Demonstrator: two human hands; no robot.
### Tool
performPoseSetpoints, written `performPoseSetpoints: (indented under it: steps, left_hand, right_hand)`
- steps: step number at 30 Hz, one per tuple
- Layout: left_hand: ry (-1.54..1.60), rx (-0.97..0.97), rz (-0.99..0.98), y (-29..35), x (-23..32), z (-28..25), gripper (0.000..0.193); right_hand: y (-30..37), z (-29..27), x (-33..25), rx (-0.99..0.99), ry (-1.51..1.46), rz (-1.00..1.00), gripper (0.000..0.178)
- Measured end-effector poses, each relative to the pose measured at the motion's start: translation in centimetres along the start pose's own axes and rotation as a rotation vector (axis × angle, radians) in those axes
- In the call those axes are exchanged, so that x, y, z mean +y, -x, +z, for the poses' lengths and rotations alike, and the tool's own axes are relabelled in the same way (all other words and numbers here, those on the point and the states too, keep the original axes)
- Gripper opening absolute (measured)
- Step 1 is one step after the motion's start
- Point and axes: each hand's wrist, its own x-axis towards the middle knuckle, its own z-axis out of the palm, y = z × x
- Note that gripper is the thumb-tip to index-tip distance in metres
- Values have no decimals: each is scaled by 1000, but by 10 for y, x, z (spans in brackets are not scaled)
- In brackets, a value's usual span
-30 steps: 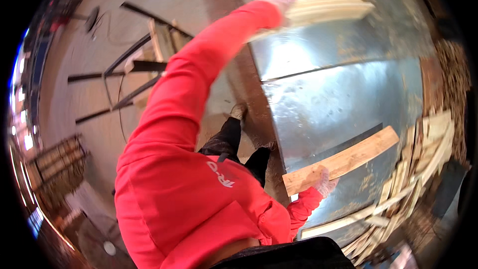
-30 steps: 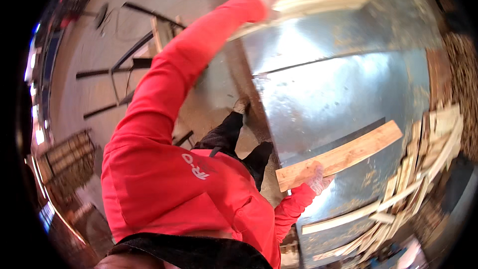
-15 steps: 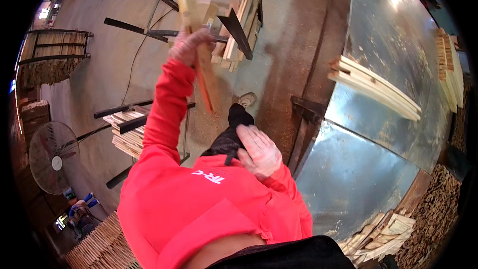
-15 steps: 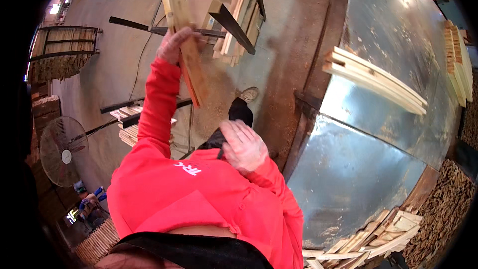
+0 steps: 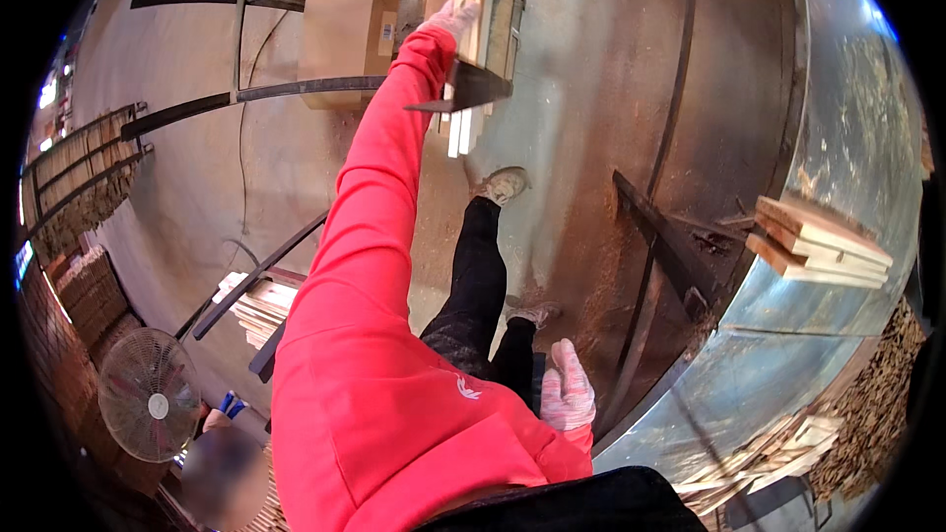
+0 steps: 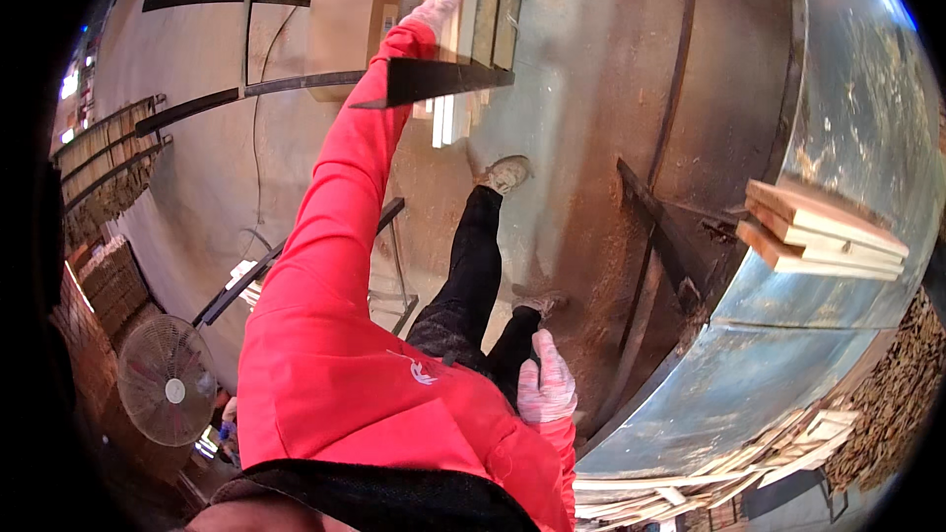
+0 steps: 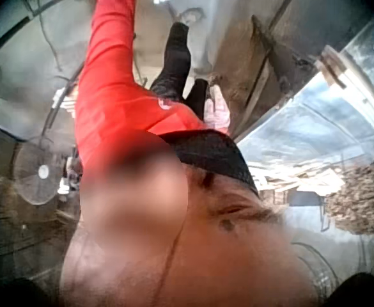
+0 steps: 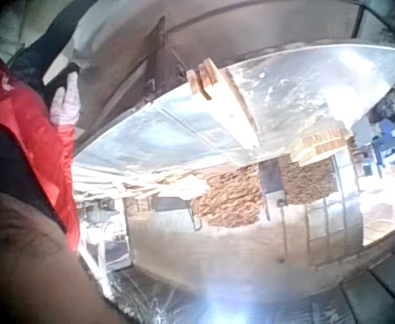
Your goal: The person sorts wooden planks on a metal table, picking them up one by one or in small groups, inspecting them, and stacking them into neat piles. The person occasionally moves stacks to different locations on the table to organize the workspace.
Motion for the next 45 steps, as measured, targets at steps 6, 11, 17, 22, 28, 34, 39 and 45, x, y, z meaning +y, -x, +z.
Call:
performPoseSetpoints:
  steps: [6, 11, 17, 22, 28, 34, 39, 45]
  left_hand:
    - [-137, 159, 198, 91, 6, -31, 51]
    - [-45, 281, 221, 230, 3, 22, 49]
    - [22, -192, 374, 506, 45, 211, 49]
    - [-15, -754, 595, 743, 147, 360, 55]
    - [-536, -1298, 1003, 896, 182, 491, 69]
    - [-604, -1326, 1554, 975, 210, 586, 85]
    - [-265, -1946, -252, 1005, 245, 599, 54]
    - [-383, -1482, -46, 960, 223, 621, 48]
  right_hand:
    - [122, -76, 87, 571, 233, 50, 47]
    - [302, -144, 273, 1256, 276, 853, 68]
    - [403, -156, 415, 1027, -96, 1610, 120]
    - [493, -134, 480, 1015, -335, 1375, 111]
    - [556, -132, 486, 914, -2004, -456, 82]
    - [579, -161, 438, 665, -2132, -723, 91]
    - [552, -187, 404, 527, -2111, -759, 91]
    - [488, -210, 426, 810, -1804, -151, 76]
